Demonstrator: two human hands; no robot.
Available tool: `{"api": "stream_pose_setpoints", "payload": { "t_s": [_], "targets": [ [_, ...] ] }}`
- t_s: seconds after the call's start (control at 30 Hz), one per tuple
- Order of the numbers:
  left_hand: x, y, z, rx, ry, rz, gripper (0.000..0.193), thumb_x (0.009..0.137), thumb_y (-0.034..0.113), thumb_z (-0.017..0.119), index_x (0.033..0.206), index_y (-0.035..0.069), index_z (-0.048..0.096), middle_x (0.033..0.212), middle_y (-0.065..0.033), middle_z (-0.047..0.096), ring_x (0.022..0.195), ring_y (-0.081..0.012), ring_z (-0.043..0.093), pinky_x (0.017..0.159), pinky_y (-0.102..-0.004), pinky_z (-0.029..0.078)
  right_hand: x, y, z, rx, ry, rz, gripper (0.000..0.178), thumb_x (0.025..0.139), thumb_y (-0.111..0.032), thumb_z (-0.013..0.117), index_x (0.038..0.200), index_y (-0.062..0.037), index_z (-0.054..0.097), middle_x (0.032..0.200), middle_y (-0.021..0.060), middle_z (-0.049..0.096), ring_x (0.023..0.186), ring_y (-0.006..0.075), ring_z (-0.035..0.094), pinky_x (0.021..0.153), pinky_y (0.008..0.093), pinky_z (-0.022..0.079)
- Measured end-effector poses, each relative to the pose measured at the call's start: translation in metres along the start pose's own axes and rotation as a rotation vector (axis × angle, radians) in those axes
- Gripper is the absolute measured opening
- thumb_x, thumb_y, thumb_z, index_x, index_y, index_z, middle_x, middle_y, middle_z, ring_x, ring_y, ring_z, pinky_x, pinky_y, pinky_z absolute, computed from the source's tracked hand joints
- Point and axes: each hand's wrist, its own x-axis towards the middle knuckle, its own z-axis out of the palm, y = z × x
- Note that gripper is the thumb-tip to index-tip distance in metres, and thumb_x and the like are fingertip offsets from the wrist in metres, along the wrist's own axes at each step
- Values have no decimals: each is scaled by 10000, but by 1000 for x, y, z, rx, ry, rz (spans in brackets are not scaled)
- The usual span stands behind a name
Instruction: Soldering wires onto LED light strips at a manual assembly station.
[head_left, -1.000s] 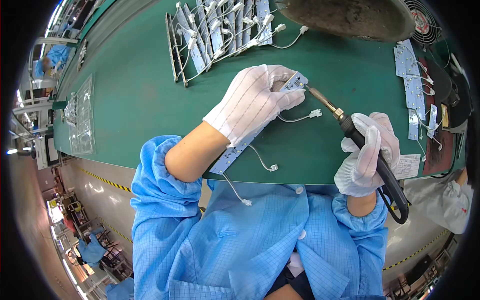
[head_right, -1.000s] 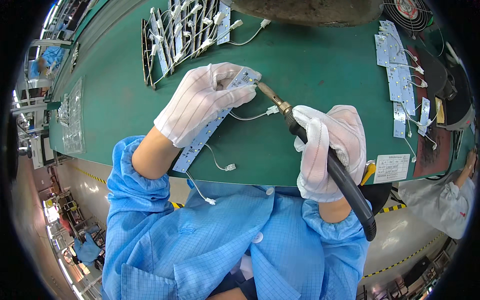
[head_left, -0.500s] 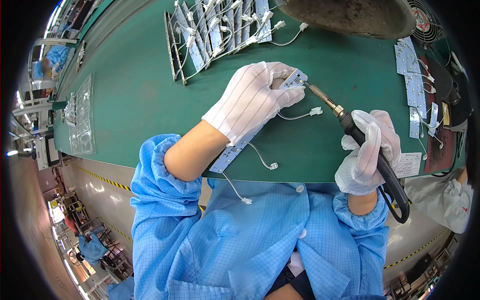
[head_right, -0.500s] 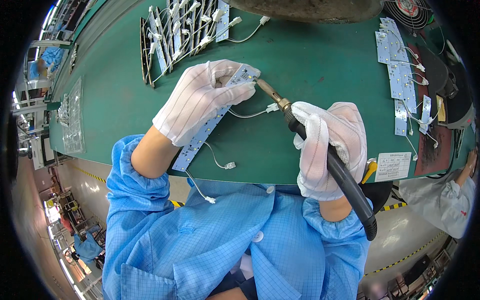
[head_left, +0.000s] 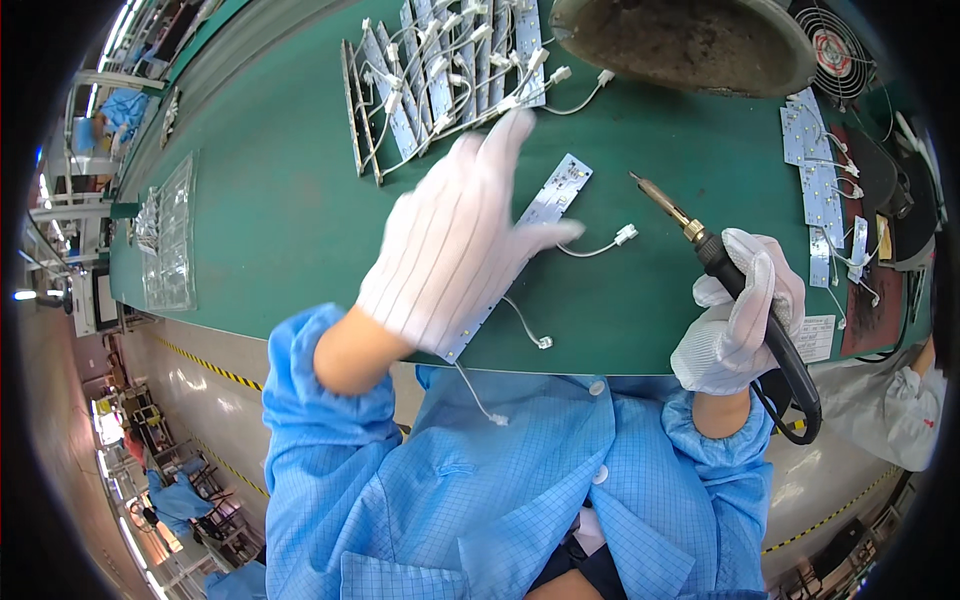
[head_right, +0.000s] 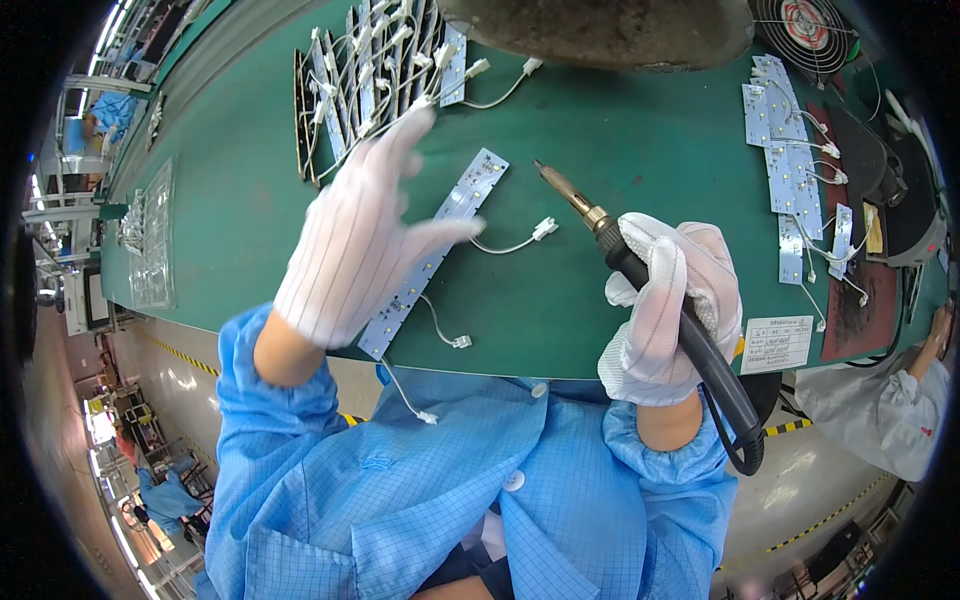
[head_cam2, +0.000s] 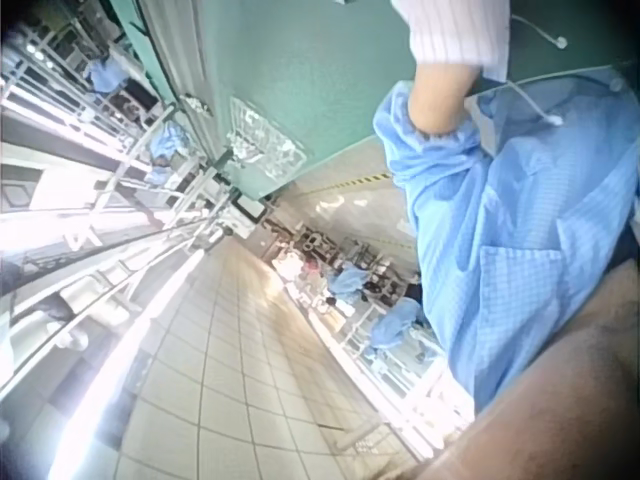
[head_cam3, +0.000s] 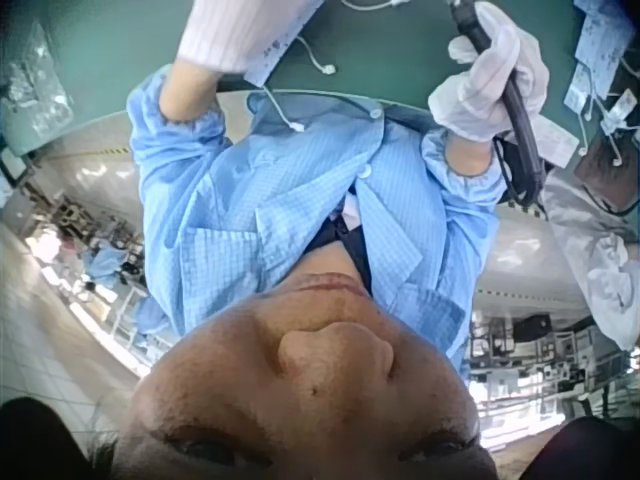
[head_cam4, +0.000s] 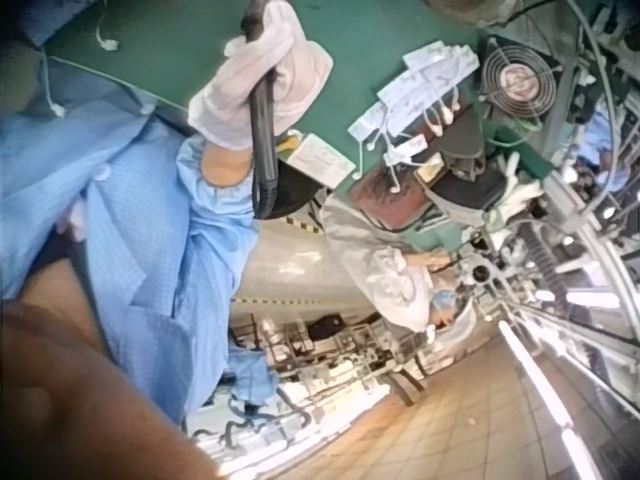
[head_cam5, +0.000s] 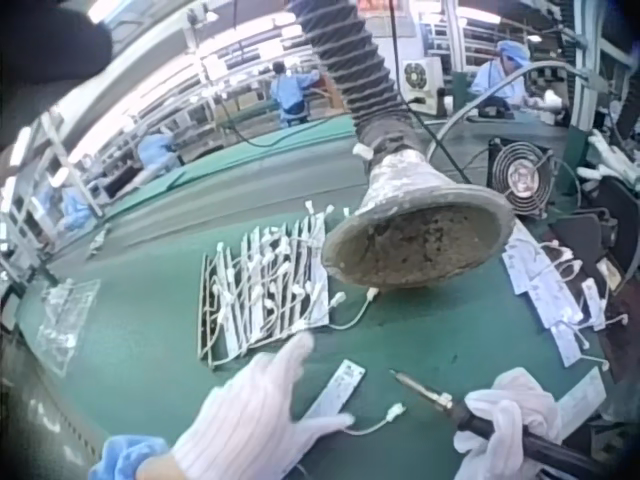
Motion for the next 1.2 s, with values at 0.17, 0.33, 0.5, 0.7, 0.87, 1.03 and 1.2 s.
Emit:
{"api": "stream_pose_setpoints", "payload": {
  "t_s": [0.17,0.33,0.5,0.7,0.87,1.03,1.2],
  "targets": [
    [-44,-6,-11,170,-374,-151,570,749,247,745,1251,107,515,1004,-162,618,843,-335,625,740,-393,519,2,-18,13,41,28,198,189,857,-55,473,950,41,608,867,155,644,621,179,544,537,260,436],
    [-57,-50,-69,-272,59,-251,450,755,165,729,1171,63,591,967,-138,670,816,-240,657,752,-325,521,4,-27,13,85,119,368,228,891,-69,440,925,82,608,841,169,627,551,134,534,489,219,416],
    [-36,-204,-104,154,361,-740,419,812,327,672,1087,13,642,995,-142,687,918,-228,658,832,-327,494,-6,-11,13,116,94,217,199,925,-56,459,1024,69,578,930,175,621,593,144,555,516,226,454],
    [-20,-217,-78,605,190,-980,242,855,368,601,953,180,718,1084,-117,656,1032,-284,604,880,-396,484,-12,5,0,71,-75,178,272,909,70,499,1180,50,496,1010,169,597,822,214,632,657,262,557],
    [14,-162,-45,335,361,-372,366,831,442,608,948,114,722,1085,-139,630,1025,-340,591,902,-434,472,-16,5,4,-34,-34,175,233,950,6,452,1166,44,531,1013,162,604,757,189,609,640,255,526],
    [36,-170,-30,83,82,-499,511,726,553,673,919,85,740,853,-183,688,813,-333,658,767,-381,517,-10,4,8,-204,19,24,224,950,8,441,1142,37,554,1041,160,596,771,170,594,627,245,514],
    [41,-174,-12,-717,237,-579,299,752,172,738,932,-57,670,773,-95,646,725,-175,612,677,-318,480,3,-24,11,371,189,590,223,913,-126,515,1006,50,617,819,124,605,523,85,469,471,201,356]
  ]
}}
